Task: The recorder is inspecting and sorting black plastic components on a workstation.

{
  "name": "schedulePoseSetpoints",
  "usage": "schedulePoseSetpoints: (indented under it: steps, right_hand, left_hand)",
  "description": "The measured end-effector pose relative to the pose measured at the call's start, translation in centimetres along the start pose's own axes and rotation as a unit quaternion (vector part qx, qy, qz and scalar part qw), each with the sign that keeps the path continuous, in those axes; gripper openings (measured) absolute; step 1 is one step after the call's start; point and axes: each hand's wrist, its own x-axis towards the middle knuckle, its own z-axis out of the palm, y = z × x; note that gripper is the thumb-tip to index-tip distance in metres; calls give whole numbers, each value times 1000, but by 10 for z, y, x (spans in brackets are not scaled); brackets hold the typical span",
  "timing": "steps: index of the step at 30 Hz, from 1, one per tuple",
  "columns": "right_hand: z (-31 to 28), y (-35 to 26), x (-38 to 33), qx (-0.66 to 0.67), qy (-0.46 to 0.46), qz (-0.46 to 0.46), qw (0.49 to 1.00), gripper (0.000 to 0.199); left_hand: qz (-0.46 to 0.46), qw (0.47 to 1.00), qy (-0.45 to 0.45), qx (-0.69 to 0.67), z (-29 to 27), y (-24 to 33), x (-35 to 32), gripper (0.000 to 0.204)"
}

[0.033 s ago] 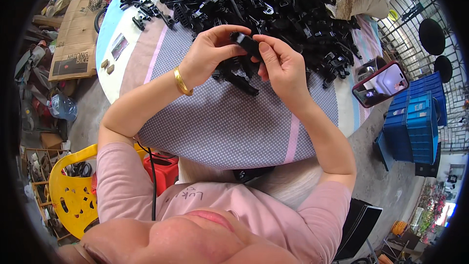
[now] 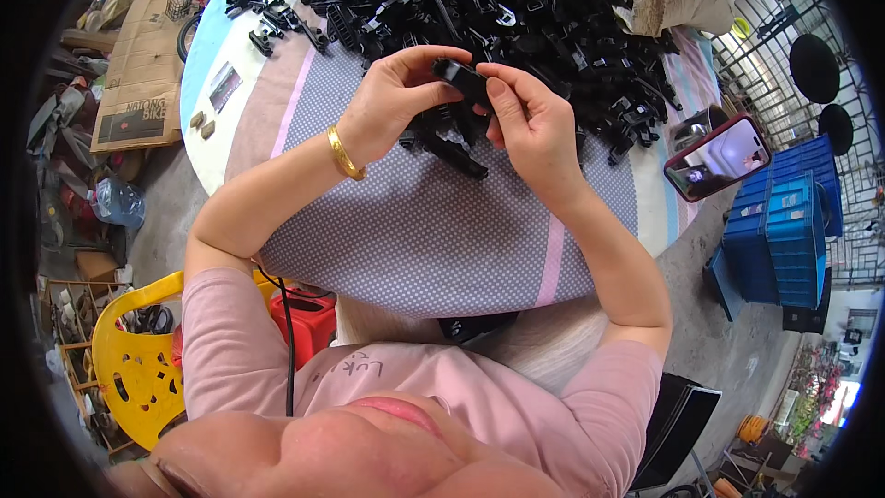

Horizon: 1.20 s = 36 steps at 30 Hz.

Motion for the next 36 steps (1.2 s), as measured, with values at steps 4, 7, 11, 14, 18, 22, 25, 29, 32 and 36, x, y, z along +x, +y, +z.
schedulePoseSetpoints:
  steps: [4,7,11,14,18,22,25,29,32,36]
  right_hand:
    - [3,0,-2,-121,40,-87,988,24]
    - [-1,-5,1,-202,54,-136,968,19]
    - [0,-1,2,-205,60,-162,963,22]
    - [-3,-3,2,-247,33,-198,948,27]
    - [-14,-5,7,-370,80,-277,883,54]
    - [-20,-6,6,-226,-56,-113,966,54]
    - [-21,-7,3,-252,-38,-125,959,48]
    - [-22,-3,2,-247,-9,-176,953,39]
    - [-22,2,2,-269,7,-222,937,39]
    - [-24,1,8,-234,18,-250,939,37]
  left_hand:
    - [-13,999,42,4,4,1,-5,35]
    - [8,1000,22,-11,7,3,-6,34]
    - [-3,996,32,82,7,8,-9,34]
    - [13,998,28,63,3,9,-10,35]
    - [60,996,4,73,1,12,-7,34]
    - [147,974,-8,171,-3,8,-1,29]
    - [142,973,-26,183,0,13,-6,29]
    - [159,970,-39,181,3,17,-9,30]
    - [199,969,-47,138,5,14,-8,31]
    - [198,965,-28,169,8,18,-8,32]
